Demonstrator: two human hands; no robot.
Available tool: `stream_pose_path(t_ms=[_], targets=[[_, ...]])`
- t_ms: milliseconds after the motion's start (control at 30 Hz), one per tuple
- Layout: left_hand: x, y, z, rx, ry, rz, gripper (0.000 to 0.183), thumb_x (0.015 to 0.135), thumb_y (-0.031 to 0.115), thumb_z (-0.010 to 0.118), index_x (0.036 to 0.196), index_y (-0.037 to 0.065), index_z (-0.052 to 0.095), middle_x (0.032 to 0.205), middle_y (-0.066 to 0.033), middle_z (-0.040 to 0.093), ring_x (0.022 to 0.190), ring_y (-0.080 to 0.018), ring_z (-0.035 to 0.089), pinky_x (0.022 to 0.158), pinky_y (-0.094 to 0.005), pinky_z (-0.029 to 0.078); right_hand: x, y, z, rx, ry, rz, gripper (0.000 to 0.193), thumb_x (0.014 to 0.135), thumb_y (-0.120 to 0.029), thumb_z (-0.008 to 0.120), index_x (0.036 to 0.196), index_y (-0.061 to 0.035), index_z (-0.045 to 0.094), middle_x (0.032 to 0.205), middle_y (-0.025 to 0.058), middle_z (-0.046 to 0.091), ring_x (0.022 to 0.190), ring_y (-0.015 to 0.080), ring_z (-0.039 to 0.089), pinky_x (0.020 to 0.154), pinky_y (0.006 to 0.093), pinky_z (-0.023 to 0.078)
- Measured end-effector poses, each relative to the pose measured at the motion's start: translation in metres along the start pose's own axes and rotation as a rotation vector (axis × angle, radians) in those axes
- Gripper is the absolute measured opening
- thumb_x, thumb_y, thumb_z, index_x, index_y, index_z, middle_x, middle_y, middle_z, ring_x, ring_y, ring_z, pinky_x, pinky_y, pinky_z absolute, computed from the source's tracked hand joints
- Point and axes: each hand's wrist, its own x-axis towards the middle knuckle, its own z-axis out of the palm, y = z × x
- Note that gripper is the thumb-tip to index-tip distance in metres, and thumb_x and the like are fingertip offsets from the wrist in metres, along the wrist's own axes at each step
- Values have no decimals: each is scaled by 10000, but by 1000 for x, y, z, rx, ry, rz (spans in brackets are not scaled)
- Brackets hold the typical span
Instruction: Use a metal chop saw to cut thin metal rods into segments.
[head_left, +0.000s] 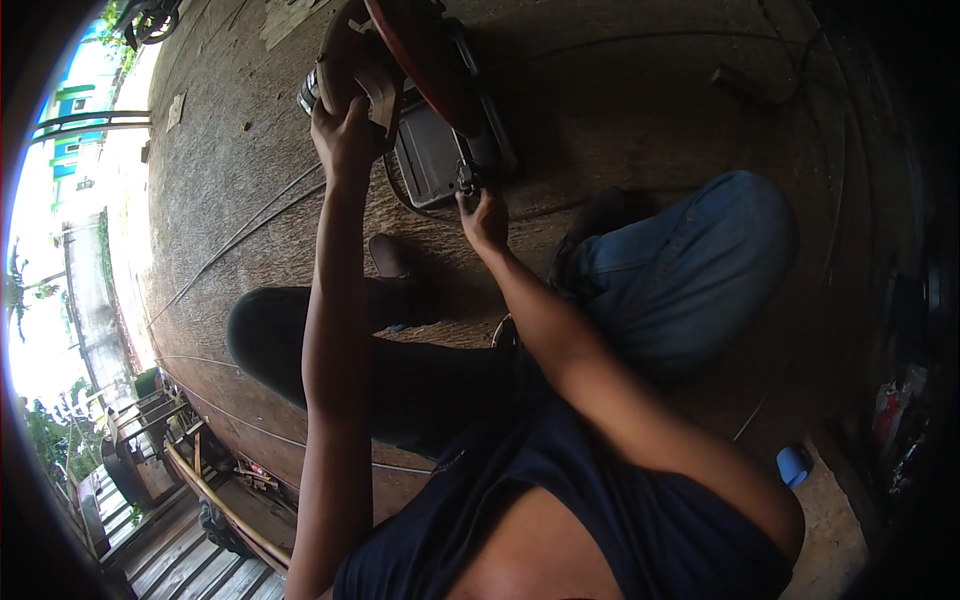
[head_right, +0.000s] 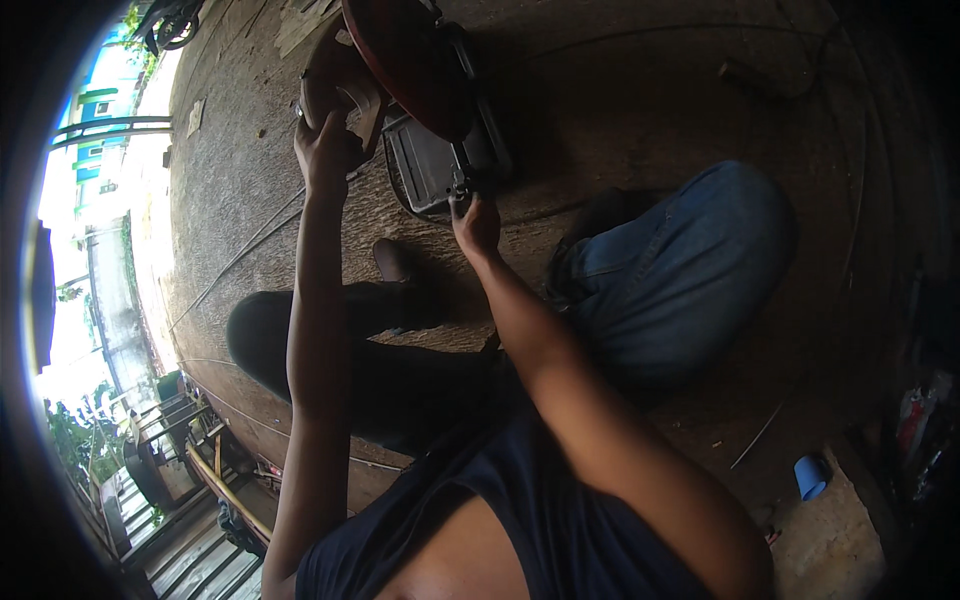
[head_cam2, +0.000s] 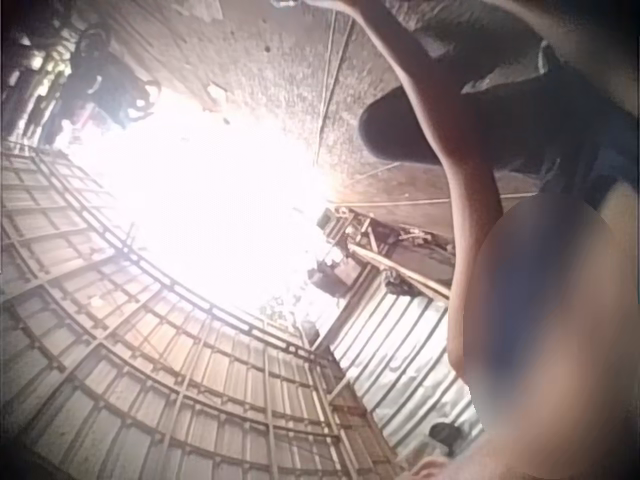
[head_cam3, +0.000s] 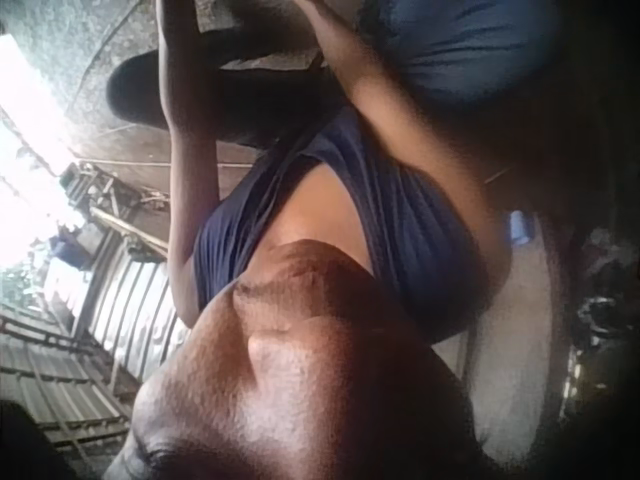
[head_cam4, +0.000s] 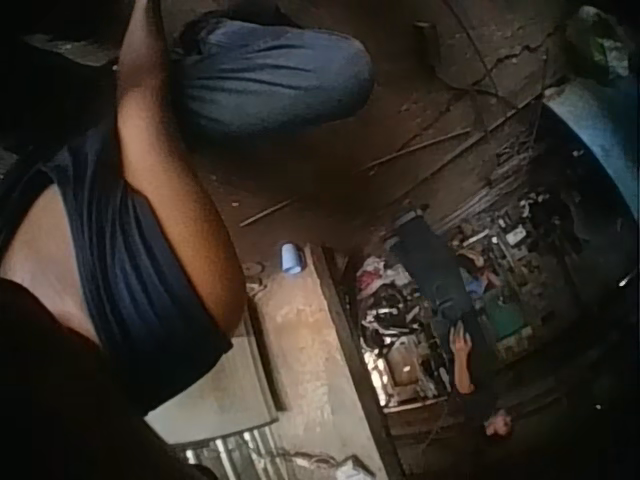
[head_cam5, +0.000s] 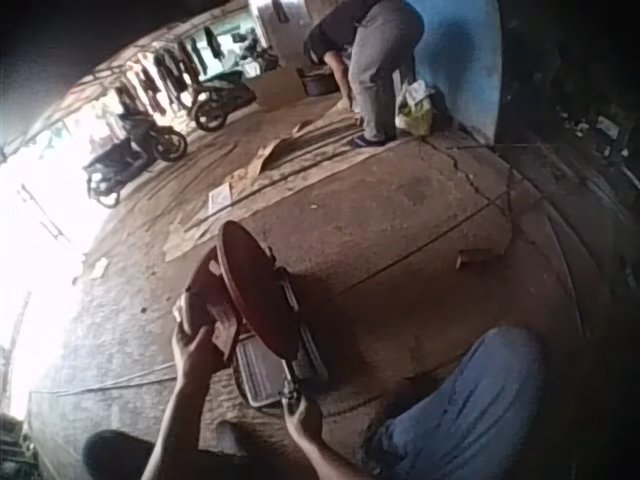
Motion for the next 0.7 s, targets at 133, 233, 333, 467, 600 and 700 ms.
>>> stream_pose_path(t_ms=[133,233,333,467,600,700], targets=[[-7,23,11,-87,-97,-166,454,741,173,625,1115,-64,525,917,-168,626,796,-206,624,689,-316,492,28,42,11,1278,-64,945,530,904,-450,518,988,69,585,916,213,641,747,321,654,604,409,535],[-2,11,12,-89,-63,-102,474,741,176,629,1133,-65,517,936,-169,624,804,-208,624,700,-317,493,23,44,24,616,34,988,405,933,-359,506,1045,25,566,945,175,630,761,302,651,590,386,570],[0,-1,2,-53,-27,-68,492,738,182,634,1142,-70,512,943,-168,625,810,-211,624,702,-317,494,19,36,43,1150,-76,951,308,923,-283,539,1020,9,566,944,152,623,815,265,646,660,384,586],[3,2,15,-91,-60,-12,507,733,192,640,1144,-75,511,955,-168,626,833,-215,618,719,-323,488,46,73,54,1840,-173,1037,243,891,-174,575,1050,9,554,1021,146,592,877,232,621,688,366,580],[2,14,26,-46,-92,-34,493,731,192,636,1131,-74,522,953,-168,627,843,-221,615,741,-330,482,47,88,56,1253,-34,938,324,845,-123,623,1132,6,544,1063,147,580,980,230,591,741,346,524],[-1,-2,-6,-54,-10,-96,467,728,185,630,1107,-72,535,931,-163,625,818,-216,616,722,-326,482,-11,19,21,291,37,67,365,821,-127,657,1152,-12,555,1064,144,587,965,193,590,768,327,486]])
